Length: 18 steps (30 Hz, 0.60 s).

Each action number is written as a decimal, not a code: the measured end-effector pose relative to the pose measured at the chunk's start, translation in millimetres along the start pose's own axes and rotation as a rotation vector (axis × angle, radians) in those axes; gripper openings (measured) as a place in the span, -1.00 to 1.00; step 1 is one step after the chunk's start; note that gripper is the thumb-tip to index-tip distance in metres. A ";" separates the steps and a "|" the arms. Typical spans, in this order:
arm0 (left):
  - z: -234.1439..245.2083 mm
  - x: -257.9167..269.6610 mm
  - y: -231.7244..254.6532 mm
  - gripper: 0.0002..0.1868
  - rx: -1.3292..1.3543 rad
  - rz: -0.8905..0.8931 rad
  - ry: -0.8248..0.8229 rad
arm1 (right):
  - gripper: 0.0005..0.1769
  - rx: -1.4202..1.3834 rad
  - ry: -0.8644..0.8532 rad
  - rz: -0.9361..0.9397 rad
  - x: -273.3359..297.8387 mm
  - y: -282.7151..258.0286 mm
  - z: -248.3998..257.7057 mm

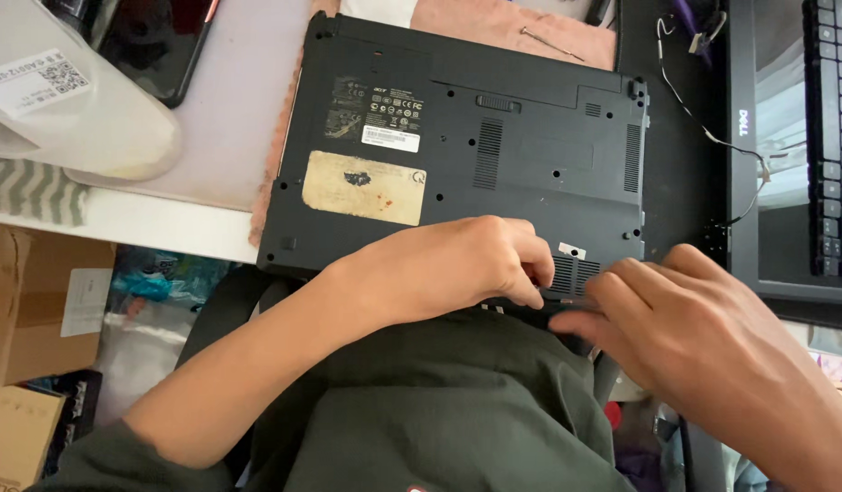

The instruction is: The person uses a screwdriver to remove multiple screws from the bottom casing of a laptop. They systematically unscrew fasteners along the edges and center of the device, placing the screws on the work surface.

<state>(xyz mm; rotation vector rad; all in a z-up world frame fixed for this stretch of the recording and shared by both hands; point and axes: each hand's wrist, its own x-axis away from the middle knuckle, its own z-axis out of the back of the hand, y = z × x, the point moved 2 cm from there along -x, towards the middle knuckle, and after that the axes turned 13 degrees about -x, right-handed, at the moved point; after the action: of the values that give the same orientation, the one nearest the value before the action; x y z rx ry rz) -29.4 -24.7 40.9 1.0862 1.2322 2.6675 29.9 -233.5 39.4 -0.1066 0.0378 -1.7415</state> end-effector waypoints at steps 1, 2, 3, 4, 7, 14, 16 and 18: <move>-0.3 -0.8 0.3 -0.77 -0.002 -0.001 -0.002 | -0.51 -0.001 0.001 -0.003 1.0 1.1 -0.5; -0.3 -1.4 0.2 -0.76 -0.017 0.006 -0.002 | -0.53 0.013 -0.019 0.002 1.6 2.0 -1.5; -0.4 -1.9 0.2 -0.76 -0.031 0.012 -0.002 | -0.55 0.027 -0.038 0.007 2.2 2.9 -2.4; -2.3 -4.6 -1.9 -0.76 -0.034 0.011 -0.003 | -0.55 0.027 -0.036 0.005 4.2 4.6 -2.2; -4.9 -9.0 -4.7 -0.75 -0.085 -0.042 0.031 | -0.75 -0.142 -0.109 0.015 7.8 6.6 -2.7; -4.8 -11.2 -6.3 -0.74 -0.111 -0.037 0.023 | -0.74 -0.227 -0.012 0.045 12.2 6.4 1.6; -10.4 -18.8 -16.5 -0.73 -0.179 -0.076 0.032 | -0.82 -0.250 0.024 0.049 13.5 6.8 3.8; -17.6 -29.8 -28.0 -0.75 -0.301 -0.339 0.181 | -0.90 -0.234 0.046 0.056 15.0 8.4 4.0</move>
<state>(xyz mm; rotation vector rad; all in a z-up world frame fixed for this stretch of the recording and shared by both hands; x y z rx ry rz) -24.7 -25.5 -3.4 0.5516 0.8936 2.6093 36.0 -249.6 43.5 -0.2344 0.2763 -1.6785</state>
